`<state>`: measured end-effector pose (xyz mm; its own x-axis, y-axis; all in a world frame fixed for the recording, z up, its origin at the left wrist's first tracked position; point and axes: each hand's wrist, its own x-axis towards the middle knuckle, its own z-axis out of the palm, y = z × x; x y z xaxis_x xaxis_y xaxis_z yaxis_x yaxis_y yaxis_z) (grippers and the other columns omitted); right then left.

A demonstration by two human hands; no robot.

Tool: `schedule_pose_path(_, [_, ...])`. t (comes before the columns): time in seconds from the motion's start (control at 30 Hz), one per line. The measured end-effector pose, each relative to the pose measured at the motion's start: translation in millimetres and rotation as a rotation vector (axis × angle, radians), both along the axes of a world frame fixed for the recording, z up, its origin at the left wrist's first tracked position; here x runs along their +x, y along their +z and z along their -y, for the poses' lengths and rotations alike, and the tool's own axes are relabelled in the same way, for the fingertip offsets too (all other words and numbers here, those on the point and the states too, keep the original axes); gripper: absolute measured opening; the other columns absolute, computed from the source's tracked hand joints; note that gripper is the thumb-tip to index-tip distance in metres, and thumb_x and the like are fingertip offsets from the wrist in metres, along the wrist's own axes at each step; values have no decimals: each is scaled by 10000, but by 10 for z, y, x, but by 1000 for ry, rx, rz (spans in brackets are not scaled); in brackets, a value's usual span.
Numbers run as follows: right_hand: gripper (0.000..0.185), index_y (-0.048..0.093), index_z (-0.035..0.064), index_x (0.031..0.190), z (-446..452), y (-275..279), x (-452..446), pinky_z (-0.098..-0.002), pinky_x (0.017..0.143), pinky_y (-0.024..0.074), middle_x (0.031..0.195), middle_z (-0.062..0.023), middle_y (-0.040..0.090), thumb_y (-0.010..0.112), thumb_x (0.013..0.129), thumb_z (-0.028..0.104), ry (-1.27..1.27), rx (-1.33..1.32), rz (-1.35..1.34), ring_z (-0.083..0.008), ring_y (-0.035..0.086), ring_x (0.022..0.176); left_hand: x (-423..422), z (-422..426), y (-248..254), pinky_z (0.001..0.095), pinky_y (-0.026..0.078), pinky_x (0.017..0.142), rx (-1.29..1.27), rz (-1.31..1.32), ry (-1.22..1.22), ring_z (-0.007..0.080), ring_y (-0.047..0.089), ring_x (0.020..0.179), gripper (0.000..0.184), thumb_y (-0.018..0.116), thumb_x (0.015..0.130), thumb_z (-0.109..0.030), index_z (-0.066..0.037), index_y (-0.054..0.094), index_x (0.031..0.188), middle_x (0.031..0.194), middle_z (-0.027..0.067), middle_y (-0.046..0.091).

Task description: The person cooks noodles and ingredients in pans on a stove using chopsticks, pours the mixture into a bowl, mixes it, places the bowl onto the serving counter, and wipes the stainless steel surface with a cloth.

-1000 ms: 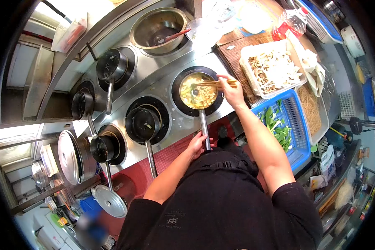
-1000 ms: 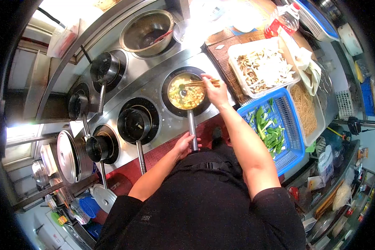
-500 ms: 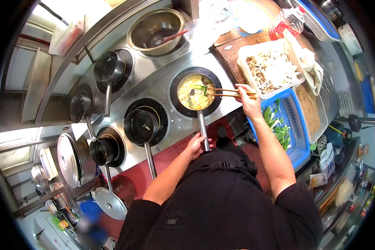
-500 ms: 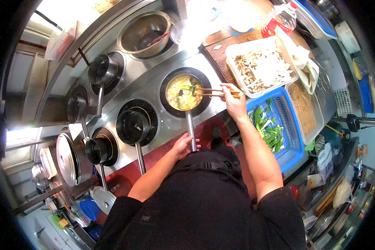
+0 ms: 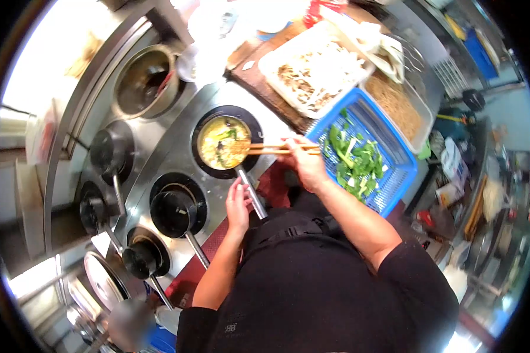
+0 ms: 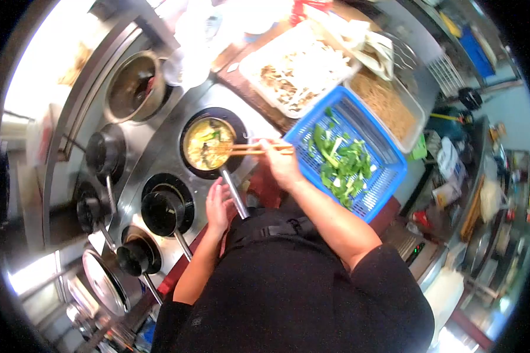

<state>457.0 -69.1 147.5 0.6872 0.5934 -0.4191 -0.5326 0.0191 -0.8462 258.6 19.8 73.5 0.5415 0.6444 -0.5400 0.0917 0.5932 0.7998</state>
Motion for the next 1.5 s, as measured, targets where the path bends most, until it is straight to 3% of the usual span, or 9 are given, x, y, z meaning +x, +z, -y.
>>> schedule_pose_path(0.07, [239, 593, 3, 1102, 57, -11, -199, -310, 778, 578, 1039, -99, 633, 539, 978, 199, 83, 36, -98, -190, 648, 920, 122, 8, 366, 288, 460, 852, 2, 155, -130, 125, 525, 1038, 498, 390, 1023, -384, -93, 380, 1427, 1202, 70, 563])
schedule_pose_path(0.2, [269, 610, 25, 1095, 180, 25, -436, -284, 743, 584, 1021, -82, 655, 572, 963, 255, 200, 184, -416, -198, 677, 916, 447, 94, 722, 356, 417, 971, -304, 395, -95, 216, 518, 1172, 557, 279, 1028, -444, -108, 296, 1471, 1330, 130, 511])
schedule_pose_path(0.57, [182, 656, 22, 905, 1993, -744, 1392, -272, 582, 498, 732, -50, 653, 623, 862, 195, -124, -831, 587, -120, 621, 625, 316, 99, 291, 394, 454, 910, -497, 295, 71, 224, 578, 1068, 408, 375, 1013, -401, -117, 531, 1262, 1183, 101, 594])
schedule_pose_path(0.73, [267, 691, 33, 929, 2163, -1018, 1764, -329, 611, 508, 733, -92, 679, 662, 833, 281, 34, -1093, 704, -163, 637, 587, 375, 144, 306, 387, 471, 878, -488, 263, 61, 222, 593, 1022, 396, 398, 1005, -406, -121, 547, 1237, 1147, 99, 606])
schedule_pose_path(0.83, [382, 711, 61, 887, 1822, -997, 1679, -385, 779, 515, 829, -151, 704, 726, 747, 416, 139, -1200, 427, -287, 680, 810, 406, 160, 303, 384, 478, 864, -489, 239, 74, 223, 596, 1011, 394, 409, 1001, -411, -122, 552, 1228, 1131, 97, 609])
schedule_pose_path(0.87, [352, 699, 32, 870, 1781, -1093, 1656, -359, 645, 517, 687, -108, 677, 727, 772, 369, 79, -1205, 536, -200, 646, 585, 403, 161, 293, 383, 480, 858, -493, 238, 73, 223, 596, 1011, 395, 412, 1000, -413, -122, 553, 1228, 1126, 97, 610])
schedule_pose_path(1.03, [277, 665, 18, 917, 1801, -1084, 1751, -268, 476, 492, 735, -61, 649, 703, 818, 274, -27, -1013, 231, -127, 620, 598, 375, 183, 284, 375, 486, 850, -491, 230, 115, 218, 603, 998, 414, 393, 1005, -415, -111, 543, 1243, 1126, 100, 615])
schedule_pose_path(1.27, [295, 563, 43, 1094, 2273, -1004, 2094, -234, 593, 471, 786, -17, 580, 638, 809, 63, -309, -624, 709, -89, 568, 678, 247, 164, 154, 351, 496, 810, -532, 244, 192, 206, 619, 944, 432, 399, 998, -434, -104, 542, 1238, 1095, 106, 637])
schedule_pose_path(1.5, [464, 479, 82, 1306, 1538, 547, 1851, -205, 685, 445, 936, -10, 540, 535, 875, -84, -243, -353, 1088, -68, 509, 776, 177, 148, 173, 365, 478, 827, -510, 229, 283, 215, 618, 939, 432, 375, 1007, -427, -102, 532, 1244, 1110, 124, 634])
